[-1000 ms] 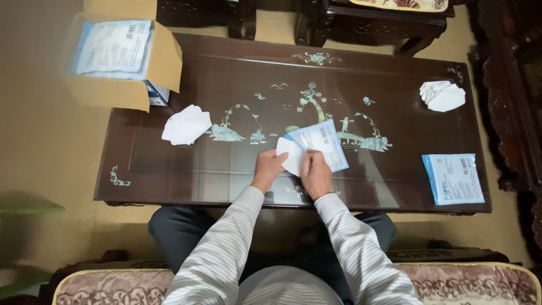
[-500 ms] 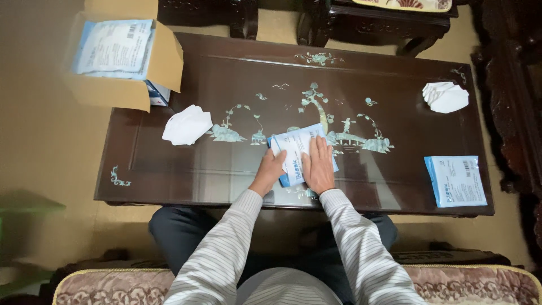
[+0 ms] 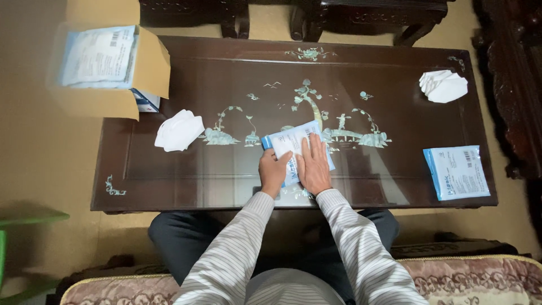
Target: Folding face masks and inserting them into individual packaging envelopes
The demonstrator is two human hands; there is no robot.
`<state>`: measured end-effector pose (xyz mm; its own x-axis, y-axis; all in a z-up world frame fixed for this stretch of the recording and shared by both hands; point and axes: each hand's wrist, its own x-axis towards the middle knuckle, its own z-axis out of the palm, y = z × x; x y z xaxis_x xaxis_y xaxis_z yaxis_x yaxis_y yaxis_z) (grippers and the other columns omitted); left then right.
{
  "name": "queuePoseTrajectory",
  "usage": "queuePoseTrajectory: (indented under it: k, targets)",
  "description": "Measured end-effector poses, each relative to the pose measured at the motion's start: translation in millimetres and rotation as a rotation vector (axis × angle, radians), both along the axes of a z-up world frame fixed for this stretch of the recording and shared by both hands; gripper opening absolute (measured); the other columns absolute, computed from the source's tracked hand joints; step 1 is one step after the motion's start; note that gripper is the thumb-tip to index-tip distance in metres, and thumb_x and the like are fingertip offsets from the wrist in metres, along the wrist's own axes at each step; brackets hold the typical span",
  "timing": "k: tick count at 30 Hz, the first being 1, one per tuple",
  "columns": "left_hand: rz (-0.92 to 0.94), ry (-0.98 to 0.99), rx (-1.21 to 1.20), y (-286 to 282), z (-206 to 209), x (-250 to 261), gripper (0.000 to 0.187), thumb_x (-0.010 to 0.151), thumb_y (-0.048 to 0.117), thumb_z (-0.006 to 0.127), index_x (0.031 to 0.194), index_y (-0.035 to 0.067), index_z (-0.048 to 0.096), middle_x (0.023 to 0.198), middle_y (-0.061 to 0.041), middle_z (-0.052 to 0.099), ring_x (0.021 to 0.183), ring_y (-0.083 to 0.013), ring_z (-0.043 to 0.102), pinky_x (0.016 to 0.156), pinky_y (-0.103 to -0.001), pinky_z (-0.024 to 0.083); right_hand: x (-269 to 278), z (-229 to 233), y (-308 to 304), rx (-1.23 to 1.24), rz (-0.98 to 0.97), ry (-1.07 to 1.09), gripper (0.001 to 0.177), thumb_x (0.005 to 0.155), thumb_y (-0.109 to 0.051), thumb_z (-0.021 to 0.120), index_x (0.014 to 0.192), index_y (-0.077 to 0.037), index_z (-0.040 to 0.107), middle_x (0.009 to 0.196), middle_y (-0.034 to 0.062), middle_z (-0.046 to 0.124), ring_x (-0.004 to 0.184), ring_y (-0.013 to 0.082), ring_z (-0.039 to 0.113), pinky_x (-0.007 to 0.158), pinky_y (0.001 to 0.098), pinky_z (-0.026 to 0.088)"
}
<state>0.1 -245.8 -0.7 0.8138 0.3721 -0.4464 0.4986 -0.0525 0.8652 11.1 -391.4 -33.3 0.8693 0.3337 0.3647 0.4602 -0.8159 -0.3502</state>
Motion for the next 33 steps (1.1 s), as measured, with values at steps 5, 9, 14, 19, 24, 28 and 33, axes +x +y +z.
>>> queuePoseTrajectory:
  k: [5, 9, 14, 19, 24, 28, 33]
  targets:
    - [-0.002, 0.009, 0.003, -0.4, -34.8, 2.3, 0.035, 0.083, 0.034, 0.081, 0.096, 0.003, 0.073, 0.078, -0.014, 0.072, 0.084, -0.0302, 0.073, 0.072, -0.043, 0.053, -0.3, 1.4, 0.4, -0.03, 0.001, 0.003, 0.056, 0.11, -0.031, 0.045, 0.156, 0.0, 0.04, 0.163, 0.029, 0.031, 0.153, 0.0435, 0.026, 0.127, 0.0549, 0.015]
    - [0.013, -0.008, -0.042, -3.6, -12.2, 1.0, 0.032, 0.088, 0.032, 0.076, 0.099, 0.002, 0.074, 0.08, -0.016, 0.072, 0.084, -0.0296, 0.072, 0.073, -0.044, 0.053, 0.5, -0.3, -1.0, -0.038, 0.003, 0.02, 0.056, 0.109, -0.032, 0.045, 0.155, -0.001, 0.041, 0.162, 0.0286, 0.033, 0.153, 0.0437, 0.027, 0.127, 0.0551, 0.016]
    - [-0.019, -0.005, -0.107, 0.1, -25.9, 0.8, 0.035, 0.095, 0.03, 0.07, 0.115, 0.001, 0.072, 0.095, -0.018, 0.075, 0.095, -0.0293, 0.072, 0.078, -0.044, 0.055, -0.8, 2.0, 1.1, -0.04, -0.001, 0.019, 0.055, 0.109, -0.032, 0.045, 0.155, -0.002, 0.042, 0.162, 0.0284, 0.034, 0.153, 0.0432, 0.027, 0.127, 0.0547, 0.017]
    - [-0.043, -0.008, -0.099, -2.8, -26.2, 3.4, 0.041, 0.096, 0.031, 0.068, 0.121, -0.001, 0.07, 0.106, -0.021, 0.074, 0.108, -0.0334, 0.07, 0.084, -0.047, 0.055, -0.6, 4.9, 0.8, -0.048, -0.01, -0.003, 0.054, 0.108, -0.031, 0.046, 0.153, -0.002, 0.044, 0.161, 0.0282, 0.035, 0.152, 0.0441, 0.029, 0.126, 0.0562, 0.019]
    - [0.025, -0.065, -0.242, -4.8, -55.0, 3.5, 0.048, 0.1, 0.028, 0.065, 0.132, -0.007, 0.063, 0.122, -0.027, 0.068, 0.118, -0.0332, 0.063, 0.094, -0.051, 0.051, -0.7, 11.5, 4.5, -0.055, -0.002, -0.009, 0.052, 0.106, -0.03, 0.052, 0.149, -0.001, 0.05, 0.159, 0.0297, 0.038, 0.15, 0.046, 0.032, 0.124, 0.0592, 0.021]
    - [-0.002, -0.067, -0.248, -0.6, -16.0, -3.7, 0.047, 0.098, 0.023, 0.064, 0.132, -0.01, 0.061, 0.127, -0.028, 0.066, 0.123, -0.0307, 0.06, 0.1, -0.05, 0.048, -4.5, 4.3, 11.1, -0.09, -0.023, -0.041, 0.051, 0.106, -0.029, 0.052, 0.149, -0.001, 0.05, 0.156, 0.0316, 0.04, 0.148, 0.0476, 0.034, 0.123, 0.061, 0.023]
    - [-0.253, -0.04, 0.073, 29.1, -14.9, -1.4, 0.034, 0.088, 0.035, 0.069, 0.11, 0.01, 0.077, 0.096, -0.006, 0.078, 0.088, -0.013, 0.061, 0.08, -0.038, 0.048, 15.0, -41.3, -1.8, 0.036, 0.152, -0.075, 0.047, 0.097, -0.02, 0.049, 0.138, 0.002, 0.054, 0.138, 0.0252, 0.053, 0.137, 0.0548, 0.042, 0.114, 0.0699, 0.027]
